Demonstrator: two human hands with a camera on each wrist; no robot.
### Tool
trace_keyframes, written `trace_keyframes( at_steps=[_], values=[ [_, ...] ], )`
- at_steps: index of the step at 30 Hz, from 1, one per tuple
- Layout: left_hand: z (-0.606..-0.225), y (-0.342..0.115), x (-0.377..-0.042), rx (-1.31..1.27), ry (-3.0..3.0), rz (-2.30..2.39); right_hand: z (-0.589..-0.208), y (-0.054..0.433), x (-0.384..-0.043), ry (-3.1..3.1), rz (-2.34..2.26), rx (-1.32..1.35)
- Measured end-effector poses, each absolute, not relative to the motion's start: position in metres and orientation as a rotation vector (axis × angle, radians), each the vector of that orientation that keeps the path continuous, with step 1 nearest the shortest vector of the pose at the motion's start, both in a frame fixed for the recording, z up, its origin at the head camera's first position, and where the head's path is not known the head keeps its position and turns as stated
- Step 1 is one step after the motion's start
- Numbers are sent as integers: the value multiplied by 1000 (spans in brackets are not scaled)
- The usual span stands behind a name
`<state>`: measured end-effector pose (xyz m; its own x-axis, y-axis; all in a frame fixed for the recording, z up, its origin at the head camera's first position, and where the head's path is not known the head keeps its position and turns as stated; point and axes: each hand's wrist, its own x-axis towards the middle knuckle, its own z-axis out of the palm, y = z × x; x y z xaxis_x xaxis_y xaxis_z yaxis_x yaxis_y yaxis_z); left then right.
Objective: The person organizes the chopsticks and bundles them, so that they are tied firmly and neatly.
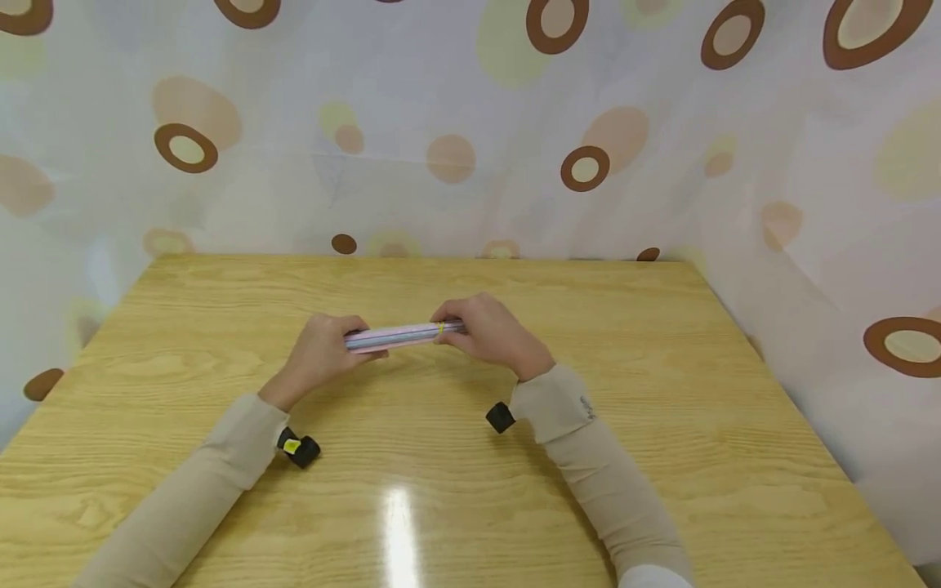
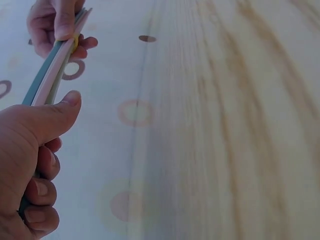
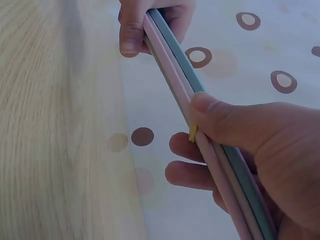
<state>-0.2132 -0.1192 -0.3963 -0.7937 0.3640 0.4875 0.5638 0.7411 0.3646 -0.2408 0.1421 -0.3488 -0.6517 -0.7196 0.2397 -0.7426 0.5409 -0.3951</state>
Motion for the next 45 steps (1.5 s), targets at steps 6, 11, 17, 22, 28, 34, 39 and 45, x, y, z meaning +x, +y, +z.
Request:
trace_keyframes(
  at_steps=[6,11,17,22,28,34,39,45],
  values=[
    [-394,-113,-214,-734,-2513,-727,-346,138,-239,-2726,712,1309],
    [-394,-107,-221,-774,-2545,-714,-347,147,-237,-2742,695,1267],
    [-392,-107,-223,-783,-2538,-700,-346,152,-237,-2736,699,1265],
    [-395,-110,-224,-763,-2541,-716,-344,157,-238,-2763,745,1239],
    [-396,-116,-224,-745,-2540,-728,-346,154,-242,-2734,773,1263],
    [-394,-117,-219,-698,-2526,-753,-341,147,-242,-2693,738,1248],
    [-394,-115,-218,-694,-2493,-723,-337,147,-242,-2688,703,1215],
    [-389,-114,-216,-704,-2482,-694,-335,142,-243,-2676,700,1230]
  ],
)
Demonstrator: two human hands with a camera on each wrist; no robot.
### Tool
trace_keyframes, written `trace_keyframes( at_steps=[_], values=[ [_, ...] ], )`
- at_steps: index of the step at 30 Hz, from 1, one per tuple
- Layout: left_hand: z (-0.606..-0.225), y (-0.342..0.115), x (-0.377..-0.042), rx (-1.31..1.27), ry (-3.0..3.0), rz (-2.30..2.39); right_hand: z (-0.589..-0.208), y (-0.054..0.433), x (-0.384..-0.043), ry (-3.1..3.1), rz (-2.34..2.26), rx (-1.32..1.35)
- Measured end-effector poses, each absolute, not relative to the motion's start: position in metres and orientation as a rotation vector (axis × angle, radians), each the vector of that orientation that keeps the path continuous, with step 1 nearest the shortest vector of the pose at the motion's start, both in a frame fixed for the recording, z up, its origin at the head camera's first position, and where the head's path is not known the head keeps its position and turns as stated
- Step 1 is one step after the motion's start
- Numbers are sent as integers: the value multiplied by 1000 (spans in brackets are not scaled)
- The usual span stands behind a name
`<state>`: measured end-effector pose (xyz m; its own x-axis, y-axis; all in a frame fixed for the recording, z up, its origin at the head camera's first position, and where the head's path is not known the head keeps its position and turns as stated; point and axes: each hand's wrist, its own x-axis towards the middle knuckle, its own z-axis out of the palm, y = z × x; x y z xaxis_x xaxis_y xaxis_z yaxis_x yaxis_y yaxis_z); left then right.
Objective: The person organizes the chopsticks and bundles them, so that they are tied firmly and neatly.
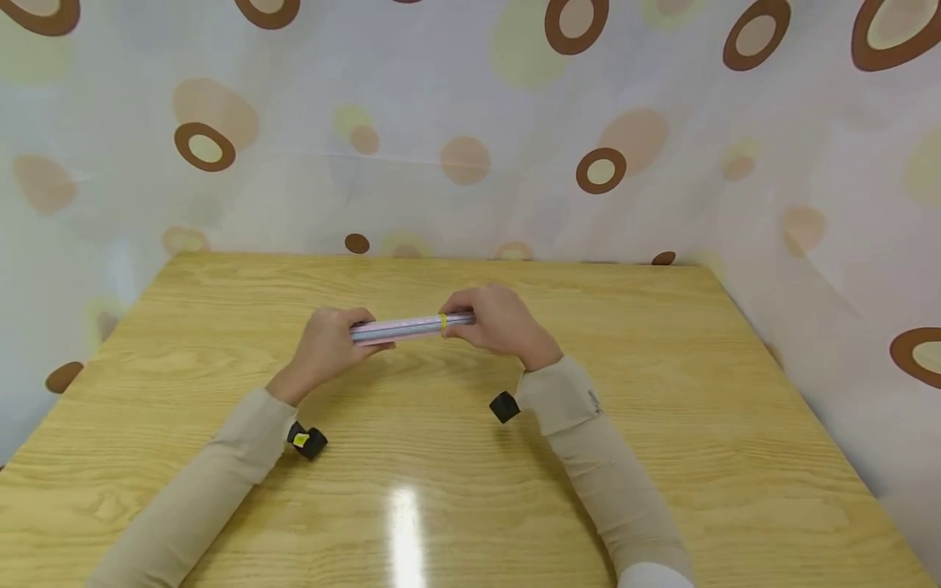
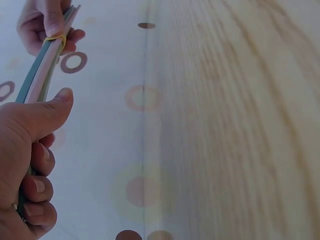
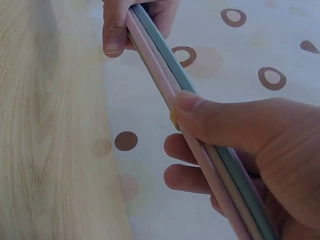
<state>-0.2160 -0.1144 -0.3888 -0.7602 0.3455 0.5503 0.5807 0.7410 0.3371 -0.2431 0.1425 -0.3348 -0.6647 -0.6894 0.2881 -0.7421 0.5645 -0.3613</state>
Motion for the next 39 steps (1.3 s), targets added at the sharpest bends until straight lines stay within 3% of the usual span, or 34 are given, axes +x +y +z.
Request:
trace_keyframes(
  at_steps=[10,39],
  values=[
    [-383,-114,-221,-707,-2475,-753,-330,125,-246,-2694,642,1312],
    [-390,-109,-224,-682,-2542,-866,-336,141,-253,-2644,613,1308]
  ],
)
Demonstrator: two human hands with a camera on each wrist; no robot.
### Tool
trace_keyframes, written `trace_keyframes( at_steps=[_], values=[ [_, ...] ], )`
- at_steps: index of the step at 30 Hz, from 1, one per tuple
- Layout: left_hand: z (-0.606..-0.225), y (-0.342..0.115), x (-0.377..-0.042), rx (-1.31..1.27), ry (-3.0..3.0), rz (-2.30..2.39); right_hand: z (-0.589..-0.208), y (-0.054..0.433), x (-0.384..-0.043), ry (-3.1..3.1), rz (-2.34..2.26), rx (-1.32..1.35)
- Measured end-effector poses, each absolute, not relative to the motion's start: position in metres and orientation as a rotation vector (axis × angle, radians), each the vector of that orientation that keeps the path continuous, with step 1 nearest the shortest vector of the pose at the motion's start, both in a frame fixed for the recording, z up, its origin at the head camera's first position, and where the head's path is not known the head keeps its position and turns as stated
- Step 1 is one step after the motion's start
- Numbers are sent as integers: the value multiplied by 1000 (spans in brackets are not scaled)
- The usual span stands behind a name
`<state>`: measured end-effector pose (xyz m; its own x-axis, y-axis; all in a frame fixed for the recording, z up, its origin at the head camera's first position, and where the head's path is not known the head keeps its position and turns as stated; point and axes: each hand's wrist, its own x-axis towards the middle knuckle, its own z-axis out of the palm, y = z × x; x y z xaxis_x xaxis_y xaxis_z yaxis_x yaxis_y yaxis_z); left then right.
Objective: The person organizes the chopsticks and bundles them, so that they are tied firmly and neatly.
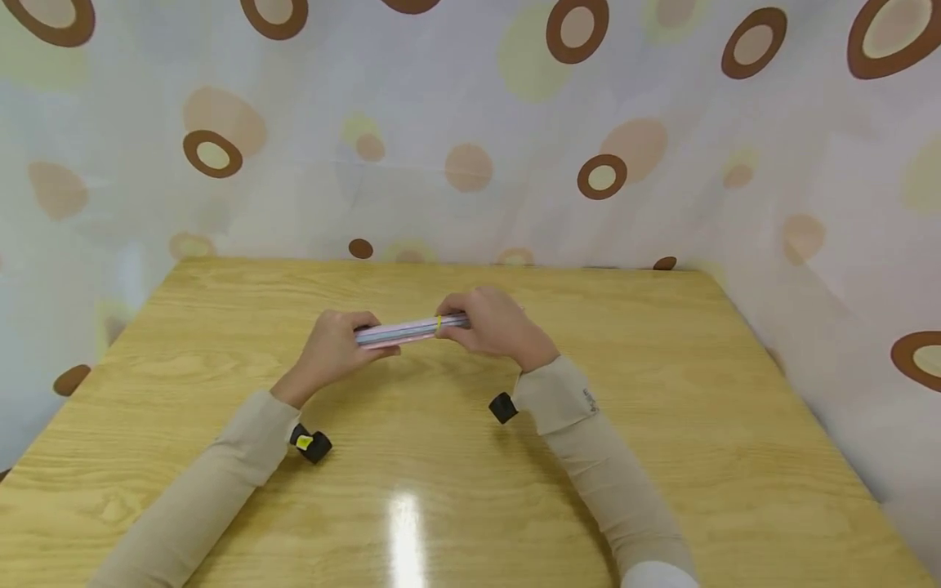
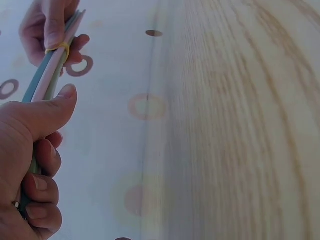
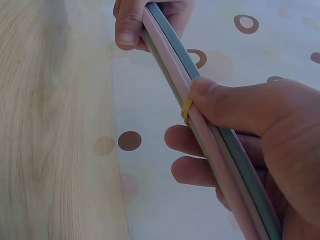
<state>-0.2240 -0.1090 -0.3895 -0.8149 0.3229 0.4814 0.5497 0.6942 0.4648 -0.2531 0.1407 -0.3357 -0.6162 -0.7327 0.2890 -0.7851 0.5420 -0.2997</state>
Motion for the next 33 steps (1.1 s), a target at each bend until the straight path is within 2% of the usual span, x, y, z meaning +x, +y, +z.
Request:
trace_keyframes(
  at_steps=[15,25,33],
  values=[
    [-388,-103,-220,-698,-2581,-771,-342,126,-250,-2722,722,1410],
    [-387,-111,-224,-622,-2638,-771,-342,140,-248,-2704,558,1309],
    [-387,-112,-224,-630,-2620,-830,-347,141,-246,-2511,452,1336]
  ],
)
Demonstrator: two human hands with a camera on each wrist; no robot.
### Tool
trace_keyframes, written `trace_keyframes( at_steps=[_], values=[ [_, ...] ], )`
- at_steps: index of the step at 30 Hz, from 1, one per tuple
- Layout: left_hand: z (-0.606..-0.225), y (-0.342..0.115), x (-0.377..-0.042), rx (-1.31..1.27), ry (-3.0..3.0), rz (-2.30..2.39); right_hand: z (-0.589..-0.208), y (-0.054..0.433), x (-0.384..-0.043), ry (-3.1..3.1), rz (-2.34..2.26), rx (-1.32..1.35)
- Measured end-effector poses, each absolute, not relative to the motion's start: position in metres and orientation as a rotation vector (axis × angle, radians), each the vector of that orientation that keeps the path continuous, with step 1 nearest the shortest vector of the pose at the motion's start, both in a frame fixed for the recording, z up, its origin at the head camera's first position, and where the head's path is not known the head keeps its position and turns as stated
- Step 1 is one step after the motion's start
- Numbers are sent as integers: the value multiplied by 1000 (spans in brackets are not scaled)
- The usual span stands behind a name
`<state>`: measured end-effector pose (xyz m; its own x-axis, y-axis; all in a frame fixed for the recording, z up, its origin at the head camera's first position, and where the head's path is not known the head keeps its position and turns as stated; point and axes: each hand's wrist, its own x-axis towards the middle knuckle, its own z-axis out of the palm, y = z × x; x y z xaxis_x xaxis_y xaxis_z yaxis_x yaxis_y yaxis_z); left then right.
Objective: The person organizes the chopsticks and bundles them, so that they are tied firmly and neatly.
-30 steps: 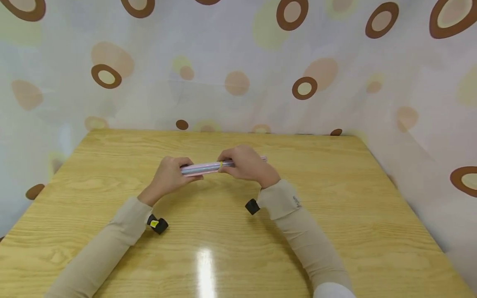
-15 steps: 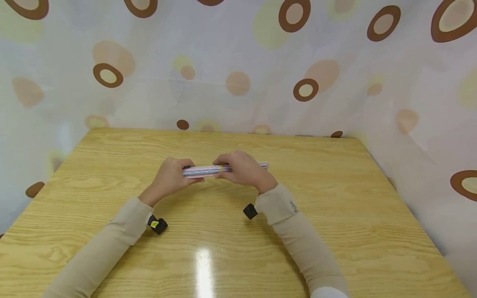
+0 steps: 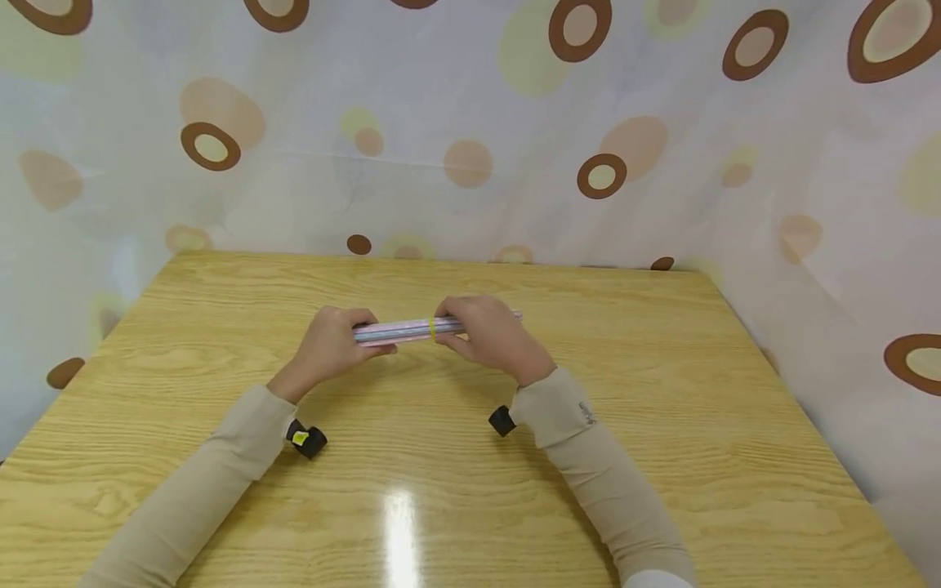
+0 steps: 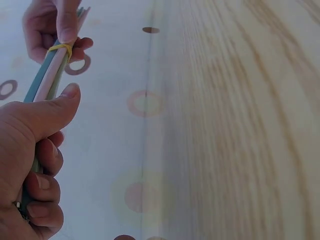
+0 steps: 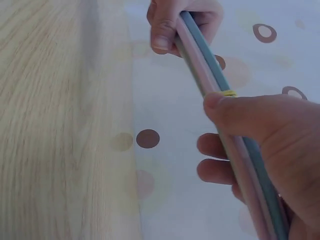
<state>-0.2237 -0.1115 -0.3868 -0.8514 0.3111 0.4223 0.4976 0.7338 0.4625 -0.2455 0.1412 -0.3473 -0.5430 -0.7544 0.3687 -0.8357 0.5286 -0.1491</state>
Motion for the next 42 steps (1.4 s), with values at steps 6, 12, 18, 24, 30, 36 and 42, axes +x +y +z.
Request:
trace_keyframes(
  at_steps=[6,12,18,24,30,36,42],
  values=[
    [-384,-109,-222,-630,-2595,-877,-344,134,-243,-2456,402,1352],
    [-383,-106,-221,-642,-2599,-854,-340,128,-240,-2516,397,1352],
    [-382,-101,-218,-684,-2622,-884,-342,120,-235,-2557,391,1397],
    [-382,-103,-217,-676,-2649,-850,-346,117,-235,-2582,395,1383],
    [-382,-105,-217,-660,-2682,-803,-350,122,-237,-2606,405,1342],
    [-388,-100,-220,-661,-2677,-852,-352,136,-239,-2616,493,1324],
    [-390,-102,-218,-672,-2667,-829,-352,134,-237,-2617,553,1347]
  ],
)
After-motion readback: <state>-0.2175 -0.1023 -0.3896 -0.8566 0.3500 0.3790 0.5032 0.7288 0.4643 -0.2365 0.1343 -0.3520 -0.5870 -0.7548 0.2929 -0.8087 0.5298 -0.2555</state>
